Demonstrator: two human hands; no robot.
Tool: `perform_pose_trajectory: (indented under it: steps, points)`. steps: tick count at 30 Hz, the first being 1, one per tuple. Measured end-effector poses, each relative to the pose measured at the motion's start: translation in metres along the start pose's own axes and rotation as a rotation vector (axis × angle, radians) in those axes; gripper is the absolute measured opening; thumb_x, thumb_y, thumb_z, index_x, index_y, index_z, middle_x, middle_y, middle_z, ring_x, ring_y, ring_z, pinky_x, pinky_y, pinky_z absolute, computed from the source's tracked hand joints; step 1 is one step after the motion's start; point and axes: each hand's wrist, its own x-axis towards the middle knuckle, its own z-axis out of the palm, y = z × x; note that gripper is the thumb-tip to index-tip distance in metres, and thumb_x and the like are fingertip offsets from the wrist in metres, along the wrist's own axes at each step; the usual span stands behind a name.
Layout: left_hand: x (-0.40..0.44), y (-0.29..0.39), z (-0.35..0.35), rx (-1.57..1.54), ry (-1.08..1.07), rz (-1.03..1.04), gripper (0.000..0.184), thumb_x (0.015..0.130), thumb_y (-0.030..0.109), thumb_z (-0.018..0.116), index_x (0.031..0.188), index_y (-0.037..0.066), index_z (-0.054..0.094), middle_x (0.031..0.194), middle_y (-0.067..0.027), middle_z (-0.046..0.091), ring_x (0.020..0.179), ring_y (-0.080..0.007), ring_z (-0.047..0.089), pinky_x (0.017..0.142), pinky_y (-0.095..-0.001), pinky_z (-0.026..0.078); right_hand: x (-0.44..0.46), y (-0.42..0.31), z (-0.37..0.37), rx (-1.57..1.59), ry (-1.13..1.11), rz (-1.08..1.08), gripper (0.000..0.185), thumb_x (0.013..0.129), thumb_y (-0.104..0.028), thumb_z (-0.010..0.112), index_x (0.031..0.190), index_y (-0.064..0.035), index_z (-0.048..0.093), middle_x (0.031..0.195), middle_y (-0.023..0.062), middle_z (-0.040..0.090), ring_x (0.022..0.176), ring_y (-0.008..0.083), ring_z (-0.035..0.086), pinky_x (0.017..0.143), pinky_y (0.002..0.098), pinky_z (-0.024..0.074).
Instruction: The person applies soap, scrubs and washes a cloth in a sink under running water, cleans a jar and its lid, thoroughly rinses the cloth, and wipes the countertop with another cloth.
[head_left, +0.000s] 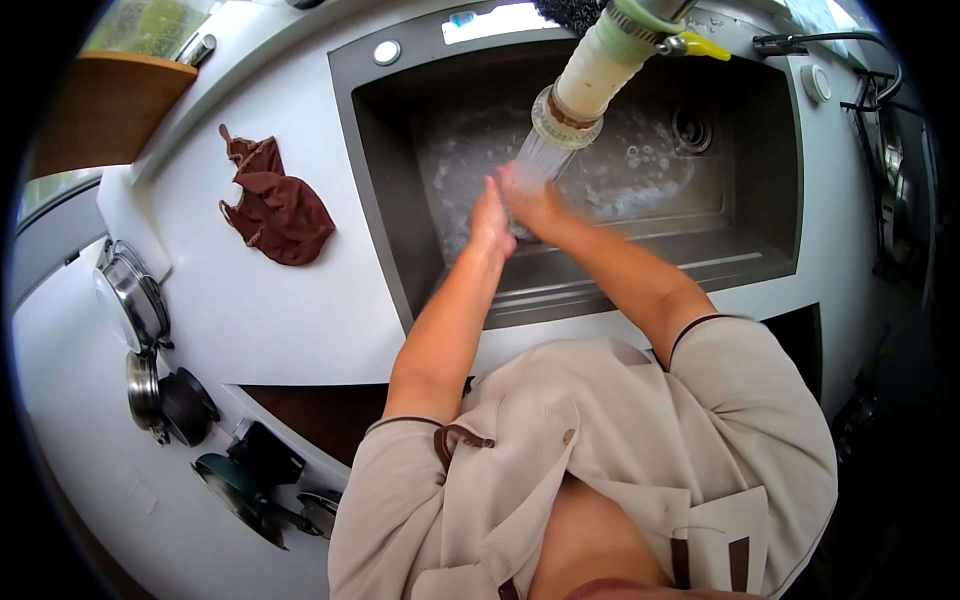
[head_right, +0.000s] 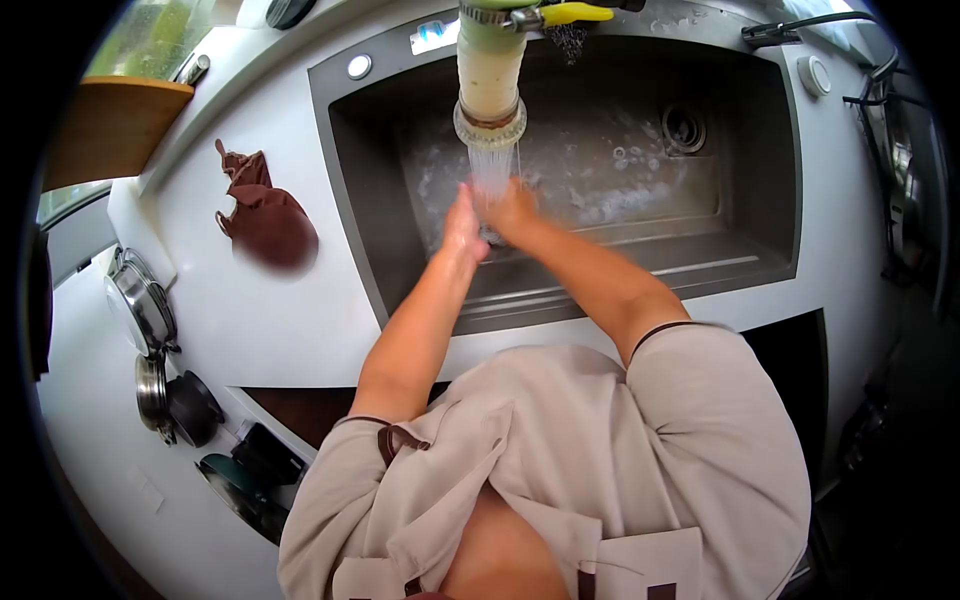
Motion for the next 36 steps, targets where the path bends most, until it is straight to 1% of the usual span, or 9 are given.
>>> perform_pose_trajectory:
  steps: [3,5,11,17,19,22,25,29,36]
  points:
    - [0.075,-0.010,-0.076,-0.326,-0.908,-0.111,0.046,0.098,0.045,0.038,0.111,0.005,0.055,0.108,-0.0136,0.061,0.099,-0.0301,0.059,0.089,-0.0484,0.047,-0.013,-0.071,-0.033,-0.172,-0.218,0.170,0.036,0.092,-0.035,0.046,0.111,-0.0061,0.059,0.094,0.0184,0.067,0.090,0.0351,0.064,0.074,0.0446,0.0495]
    - [0.014,-0.005,-0.016,0.085,0.015,-0.160,0.044,0.098,0.047,0.037,0.102,0.007,0.055,0.104,-0.0123,0.060,0.100,-0.0274,0.058,0.092,-0.0466,0.046,-0.001,-0.018,-0.021,-0.519,-0.452,0.079,0.037,0.093,-0.036,0.047,0.107,-0.0047,0.060,0.102,0.0176,0.065,0.093,0.0319,0.063,0.077,0.0442,0.0475]
    - [-0.021,0.035,0.002,-0.161,-0.207,0.000,0.047,0.096,0.035,0.049,0.128,0.001,0.045,0.118,-0.0111,0.056,0.107,-0.0256,0.056,0.096,-0.0419,0.044,0.014,-0.018,-0.060,1.044,-0.320,0.481,0.032,0.088,-0.038,0.056,0.102,-0.0109,0.066,0.100,0.0085,0.067,0.092,0.0224,0.064,0.079,0.0379,0.0498]
    - [-0.010,0.084,-0.005,1.535,-0.097,0.702,0.034,0.089,0.020,0.059,0.120,0.009,0.052,0.098,-0.0052,0.058,0.090,-0.0183,0.057,0.081,-0.0316,0.046,0.011,-0.009,-0.074,0.900,-0.765,0.500,0.040,0.087,-0.035,0.063,0.121,-0.0131,0.056,0.112,0.0000,0.061,0.096,0.0137,0.060,0.081,0.0291,0.0468]
    - [0.017,0.077,-0.019,1.485,-0.048,0.818,0.034,0.089,0.026,0.060,0.119,0.011,0.053,0.095,-0.0040,0.058,0.087,-0.0174,0.056,0.078,-0.0343,0.045,0.021,-0.011,-0.070,1.082,-0.745,0.499,0.035,0.086,-0.028,0.065,0.117,-0.0144,0.058,0.108,0.0001,0.062,0.096,0.0135,0.060,0.080,0.0288,0.0483]
    - [0.035,0.049,-0.026,0.270,-0.199,0.087,0.049,0.088,0.033,0.063,0.128,0.012,0.045,0.115,-0.0095,0.055,0.112,-0.0220,0.049,0.094,-0.0367,0.039,0.044,0.004,-0.058,1.094,-0.553,0.565,0.042,0.084,-0.025,0.069,0.120,-0.0092,0.052,0.109,0.0031,0.060,0.100,0.0154,0.057,0.085,0.0314,0.0479]
    - [0.027,0.043,-0.031,0.574,-0.279,0.097,0.062,0.086,0.033,0.065,0.136,0.011,0.037,0.128,-0.0123,0.050,0.122,-0.0219,0.042,0.100,-0.0358,0.035,0.058,0.029,-0.034,1.401,-0.609,0.549,0.042,0.085,-0.023,0.069,0.119,-0.0091,0.050,0.108,0.0038,0.060,0.097,0.0165,0.059,0.082,0.0302,0.0491]
    - [0.043,0.055,-0.059,0.798,-0.349,-0.132,0.088,0.073,0.039,0.076,0.140,0.004,0.031,0.132,-0.0125,0.049,0.128,-0.0259,0.040,0.107,-0.0365,0.029,0.092,0.104,-0.010,0.634,-0.256,0.265,0.030,0.084,-0.015,0.066,0.111,-0.0073,0.056,0.106,0.0080,0.061,0.095,0.0212,0.061,0.079,0.0313,0.0495]
    - [0.042,0.005,-0.044,1.887,0.179,0.549,0.105,0.067,0.038,0.075,0.148,0.010,0.014,0.154,-0.0113,0.013,0.143,-0.0280,0.009,0.115,-0.0483,0.007,0.086,0.012,0.012,-0.453,0.122,-0.081,0.038,0.077,-0.033,0.069,0.104,-0.0079,0.064,0.108,0.0192,0.056,0.099,0.0374,0.054,0.082,0.0467,0.0457]
